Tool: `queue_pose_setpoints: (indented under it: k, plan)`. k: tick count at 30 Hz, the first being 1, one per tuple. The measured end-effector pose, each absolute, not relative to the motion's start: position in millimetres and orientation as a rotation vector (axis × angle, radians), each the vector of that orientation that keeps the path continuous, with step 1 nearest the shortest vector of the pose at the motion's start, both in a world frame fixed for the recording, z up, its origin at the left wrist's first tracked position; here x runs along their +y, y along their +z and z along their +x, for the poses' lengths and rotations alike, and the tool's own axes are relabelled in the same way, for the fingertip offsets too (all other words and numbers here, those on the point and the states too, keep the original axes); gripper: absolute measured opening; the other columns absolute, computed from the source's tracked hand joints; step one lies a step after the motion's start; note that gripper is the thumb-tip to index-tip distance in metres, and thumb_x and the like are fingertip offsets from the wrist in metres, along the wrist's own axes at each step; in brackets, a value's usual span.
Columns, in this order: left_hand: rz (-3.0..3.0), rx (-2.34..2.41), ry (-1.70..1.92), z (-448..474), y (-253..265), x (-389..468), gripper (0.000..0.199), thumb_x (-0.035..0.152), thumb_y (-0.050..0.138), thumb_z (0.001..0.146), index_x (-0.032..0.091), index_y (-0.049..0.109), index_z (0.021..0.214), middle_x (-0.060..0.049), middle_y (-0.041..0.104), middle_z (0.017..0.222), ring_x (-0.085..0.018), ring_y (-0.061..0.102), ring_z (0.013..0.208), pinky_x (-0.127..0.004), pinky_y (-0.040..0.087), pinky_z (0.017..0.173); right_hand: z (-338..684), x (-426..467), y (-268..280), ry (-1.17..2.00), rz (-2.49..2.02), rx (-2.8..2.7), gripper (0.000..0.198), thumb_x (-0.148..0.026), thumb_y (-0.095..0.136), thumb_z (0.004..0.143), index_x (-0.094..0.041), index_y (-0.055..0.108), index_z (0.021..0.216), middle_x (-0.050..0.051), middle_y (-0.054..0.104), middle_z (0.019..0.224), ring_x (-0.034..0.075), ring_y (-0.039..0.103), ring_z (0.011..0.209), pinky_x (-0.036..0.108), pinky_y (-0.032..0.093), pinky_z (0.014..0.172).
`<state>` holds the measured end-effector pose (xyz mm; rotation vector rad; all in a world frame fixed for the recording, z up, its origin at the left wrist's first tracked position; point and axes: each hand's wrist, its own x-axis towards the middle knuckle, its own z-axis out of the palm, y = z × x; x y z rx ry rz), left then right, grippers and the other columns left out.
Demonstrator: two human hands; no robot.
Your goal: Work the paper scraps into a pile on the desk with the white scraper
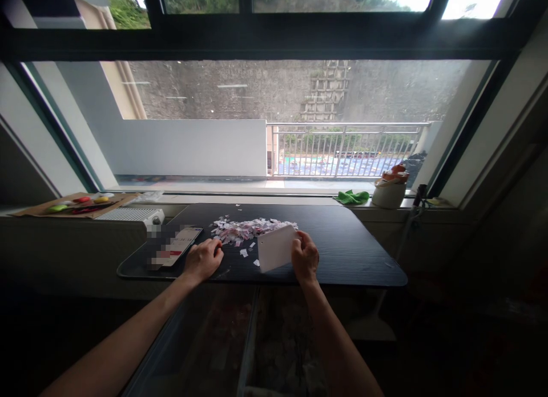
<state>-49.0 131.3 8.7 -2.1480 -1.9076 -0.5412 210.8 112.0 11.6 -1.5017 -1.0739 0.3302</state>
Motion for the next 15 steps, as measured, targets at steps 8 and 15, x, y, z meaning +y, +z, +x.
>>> queue_pose_setpoints:
  k: [8, 15]
  plan:
    - [-2.149, -1.902, -0.551, -49.2, 7.8, 131.7, 0.017, 0.025, 0.04, 0.08, 0.02, 0.056, 0.085, -0.005, 0.064, 0.087, -0.02, 0.06, 0.082, -0.033, 0.038, 0.072, 210.9, 112.4, 11.1, 0.345, -1.533, -1.094, 0.042, -0.034, 0.038, 0.07, -0.018, 0.064, 0.099, 0.005, 0.067, 0.08, 0.022, 0.056, 0.073, 0.031, 0.041, 0.065]
    - [-2.14, -1.904, -0.535, -48.3, 9.4, 130.2, 0.017, 0.024, 0.04, 0.08, 0.02, 0.056, 0.084, -0.005, 0.064, 0.087, -0.02, 0.06, 0.082, -0.032, 0.037, 0.072, 211.0, 109.5, 15.0, 0.341, -1.52, -1.072, 0.042, -0.035, 0.037, 0.071, -0.018, 0.064, 0.099, 0.005, 0.067, 0.08, 0.022, 0.056, 0.072, 0.03, 0.04, 0.062]
